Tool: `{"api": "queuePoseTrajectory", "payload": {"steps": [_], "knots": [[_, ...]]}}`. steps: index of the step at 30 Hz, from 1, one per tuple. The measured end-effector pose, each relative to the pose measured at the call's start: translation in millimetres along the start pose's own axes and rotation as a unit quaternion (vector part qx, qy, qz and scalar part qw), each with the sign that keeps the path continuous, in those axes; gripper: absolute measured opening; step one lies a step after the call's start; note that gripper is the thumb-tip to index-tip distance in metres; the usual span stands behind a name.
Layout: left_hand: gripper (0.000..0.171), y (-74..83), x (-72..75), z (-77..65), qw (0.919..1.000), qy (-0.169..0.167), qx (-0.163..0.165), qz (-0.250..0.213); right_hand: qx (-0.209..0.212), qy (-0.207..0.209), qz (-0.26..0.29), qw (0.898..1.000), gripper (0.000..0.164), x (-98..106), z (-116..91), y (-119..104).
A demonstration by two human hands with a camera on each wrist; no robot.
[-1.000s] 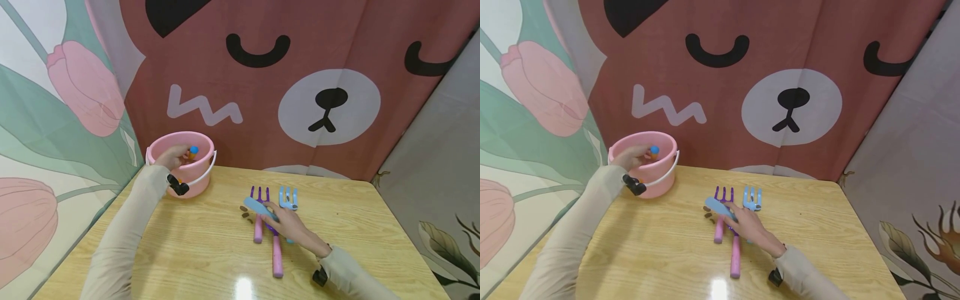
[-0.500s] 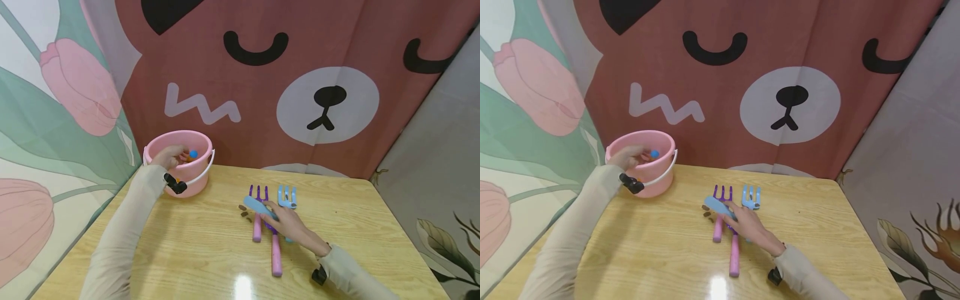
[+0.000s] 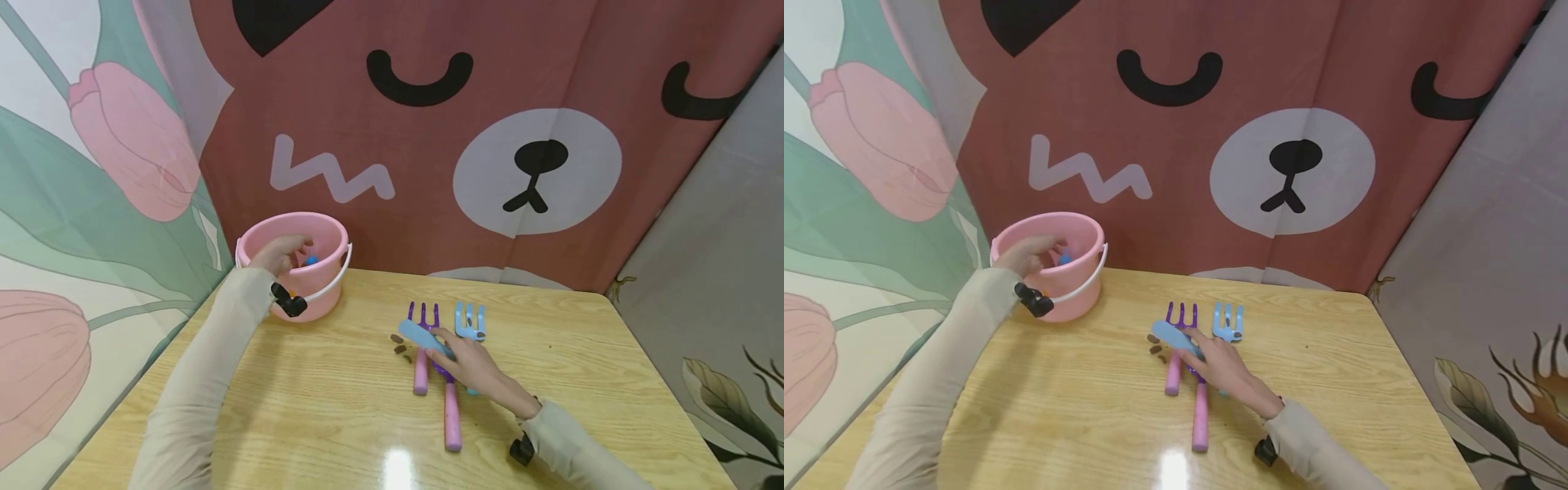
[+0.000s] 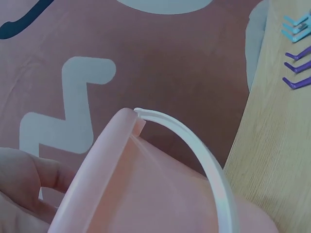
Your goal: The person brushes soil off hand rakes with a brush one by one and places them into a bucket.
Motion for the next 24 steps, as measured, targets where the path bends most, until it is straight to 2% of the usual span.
{"api": "queuePoseTrajectory", "payload": {"steps": [5, 8, 14, 16, 18, 21, 24], "knots": [[0.015, -4.6, -0.7, -6.7, 0.9969, 0.000, -0.049, 0.062, -0.001, 0.000, 0.002, 1.000, 0.047, -1, 0, 0], [0.020, -8.8, -0.1, -12.5, 0.9938, -0.006, -0.078, 0.078, -0.004, 0.001, 0.004, 1.000, 0.048, -1, -1, 0], [0.053, -13.5, -4.5, -30.9, 0.9952, -0.027, -0.070, 0.062, -0.009, -0.001, 0.001, 1.000, 0.048, 1, -1, 1], [0.045, -13.7, -6.0, -33.6, 0.9953, -0.019, -0.079, 0.053, -0.010, -0.002, 0.001, 1.000, 0.048, 1, -1, 1], [0.032, -12.7, -7.0, -33.4, 0.9929, -0.002, -0.102, 0.061, -0.010, -0.002, 0.001, 1.000, 0.048, 2, -1, 1], [0.027, -7.8, -7.6, -24.1, 0.9885, 0.034, -0.121, 0.084, -0.007, -0.002, 0.001, 1.000, 0.049, 3, -2, 1], [0.019, -1.7, -7.6, -16.0, 0.9887, 0.046, -0.097, 0.105, -0.006, -0.001, 0.002, 1.000, 0.049, 3, -2, 2]]}}
Point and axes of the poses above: each hand's wrist, its own z-axis towards the middle knuckle, its own x-axis out of the back of the hand, y = z × x, the point moved 1 cm from there along z, towards the middle knuckle, and after that the axes turned 7 degrees about z, right-handed, at the moved point
